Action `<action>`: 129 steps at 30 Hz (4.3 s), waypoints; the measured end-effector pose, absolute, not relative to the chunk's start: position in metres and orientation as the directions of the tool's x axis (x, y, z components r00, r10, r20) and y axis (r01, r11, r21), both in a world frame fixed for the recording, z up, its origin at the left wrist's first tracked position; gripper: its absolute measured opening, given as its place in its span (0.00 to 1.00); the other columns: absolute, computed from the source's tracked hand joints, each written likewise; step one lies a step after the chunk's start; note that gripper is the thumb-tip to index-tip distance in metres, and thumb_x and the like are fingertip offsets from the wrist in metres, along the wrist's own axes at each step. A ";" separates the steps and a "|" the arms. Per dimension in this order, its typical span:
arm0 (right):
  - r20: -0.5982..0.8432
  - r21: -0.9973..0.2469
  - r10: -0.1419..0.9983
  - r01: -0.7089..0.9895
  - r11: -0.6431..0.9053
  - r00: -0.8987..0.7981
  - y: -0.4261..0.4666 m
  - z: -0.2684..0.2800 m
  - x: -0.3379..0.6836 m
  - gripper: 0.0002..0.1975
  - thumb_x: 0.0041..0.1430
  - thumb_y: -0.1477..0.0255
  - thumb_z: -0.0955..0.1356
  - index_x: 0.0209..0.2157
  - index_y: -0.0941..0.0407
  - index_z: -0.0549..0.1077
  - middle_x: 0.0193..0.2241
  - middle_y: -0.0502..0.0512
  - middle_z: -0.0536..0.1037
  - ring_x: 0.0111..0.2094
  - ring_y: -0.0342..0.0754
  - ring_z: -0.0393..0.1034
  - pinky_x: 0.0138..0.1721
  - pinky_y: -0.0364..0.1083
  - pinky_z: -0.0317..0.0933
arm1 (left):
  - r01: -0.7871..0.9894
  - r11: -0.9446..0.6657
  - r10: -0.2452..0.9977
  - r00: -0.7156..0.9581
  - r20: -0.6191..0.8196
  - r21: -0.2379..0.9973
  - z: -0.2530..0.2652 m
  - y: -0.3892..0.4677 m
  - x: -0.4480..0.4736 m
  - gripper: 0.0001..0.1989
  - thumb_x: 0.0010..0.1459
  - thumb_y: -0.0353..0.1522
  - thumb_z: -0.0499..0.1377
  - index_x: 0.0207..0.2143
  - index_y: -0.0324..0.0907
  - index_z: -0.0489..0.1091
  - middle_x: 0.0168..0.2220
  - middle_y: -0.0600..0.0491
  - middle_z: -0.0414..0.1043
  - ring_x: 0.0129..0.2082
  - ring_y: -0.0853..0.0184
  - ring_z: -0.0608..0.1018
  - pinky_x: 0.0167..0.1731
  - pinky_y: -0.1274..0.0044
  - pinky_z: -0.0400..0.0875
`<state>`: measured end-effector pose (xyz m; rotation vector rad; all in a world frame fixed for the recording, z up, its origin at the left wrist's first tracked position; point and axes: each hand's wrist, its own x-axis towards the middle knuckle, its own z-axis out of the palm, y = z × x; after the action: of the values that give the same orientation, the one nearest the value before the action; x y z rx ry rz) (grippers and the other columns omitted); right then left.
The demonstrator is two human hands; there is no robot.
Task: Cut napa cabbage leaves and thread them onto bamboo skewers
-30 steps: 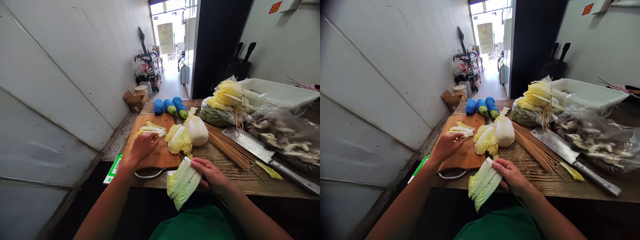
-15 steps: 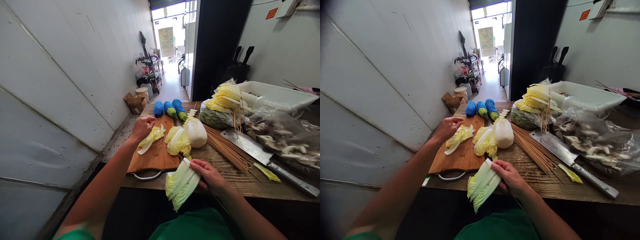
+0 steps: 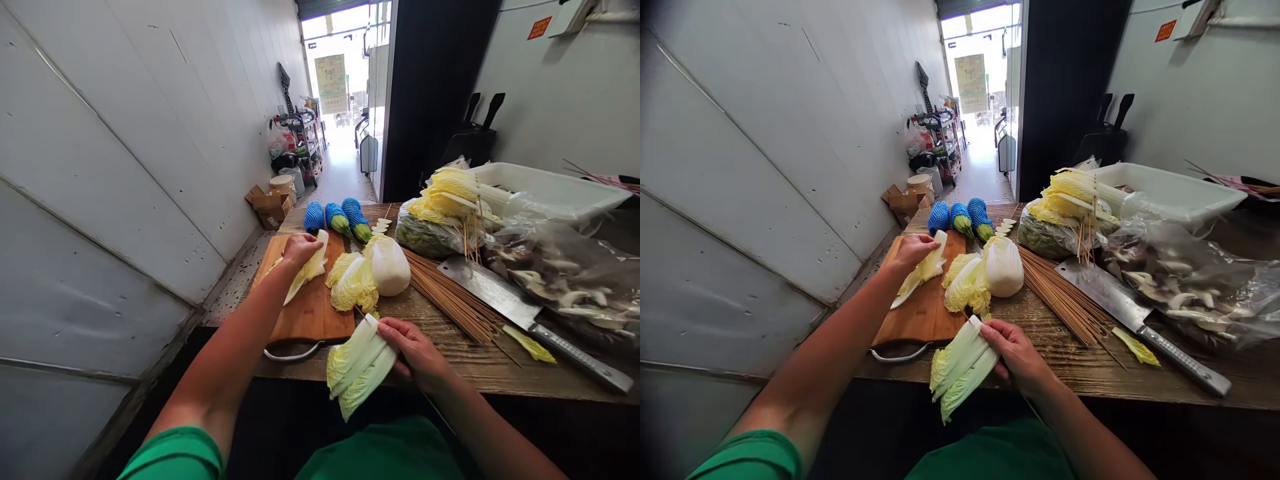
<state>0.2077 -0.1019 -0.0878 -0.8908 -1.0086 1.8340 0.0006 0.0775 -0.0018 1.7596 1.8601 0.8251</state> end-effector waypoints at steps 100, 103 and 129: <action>-0.332 -0.932 0.780 0.054 -0.360 -0.530 -0.150 -0.037 0.229 0.17 0.57 0.62 0.66 0.44 0.55 0.74 0.32 0.53 0.76 0.29 0.43 0.67 0.29 0.42 0.61 | -0.184 0.548 0.791 0.433 -0.433 0.816 -0.041 -0.134 0.007 0.11 0.49 0.36 0.63 0.26 0.36 0.77 0.20 0.52 0.70 0.20 0.76 0.68 0.22 0.83 0.58; -0.329 -0.926 0.785 0.016 -0.377 -0.525 -0.152 -0.039 0.227 0.16 0.57 0.62 0.66 0.44 0.55 0.74 0.32 0.53 0.76 0.30 0.44 0.68 0.31 0.43 0.62 | -0.182 0.552 0.786 0.440 -0.434 0.814 -0.041 -0.135 0.008 0.11 0.48 0.36 0.63 0.26 0.35 0.76 0.20 0.52 0.70 0.19 0.76 0.67 0.22 0.83 0.57; -0.308 -0.946 0.817 0.065 -0.318 -0.488 -0.141 -0.044 0.221 0.20 0.56 0.59 0.66 0.44 0.58 0.73 0.32 0.55 0.77 0.33 0.48 0.70 0.33 0.45 0.64 | -0.329 0.542 0.821 0.407 -0.401 0.773 -0.043 -0.138 0.017 0.13 0.48 0.36 0.63 0.35 0.38 0.76 0.28 0.50 0.75 0.29 0.69 0.74 0.34 0.78 0.66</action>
<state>0.2208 -0.1414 -0.0445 -1.1483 -1.3905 1.8588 0.0173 -0.1375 -0.0435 0.6610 0.8669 0.7954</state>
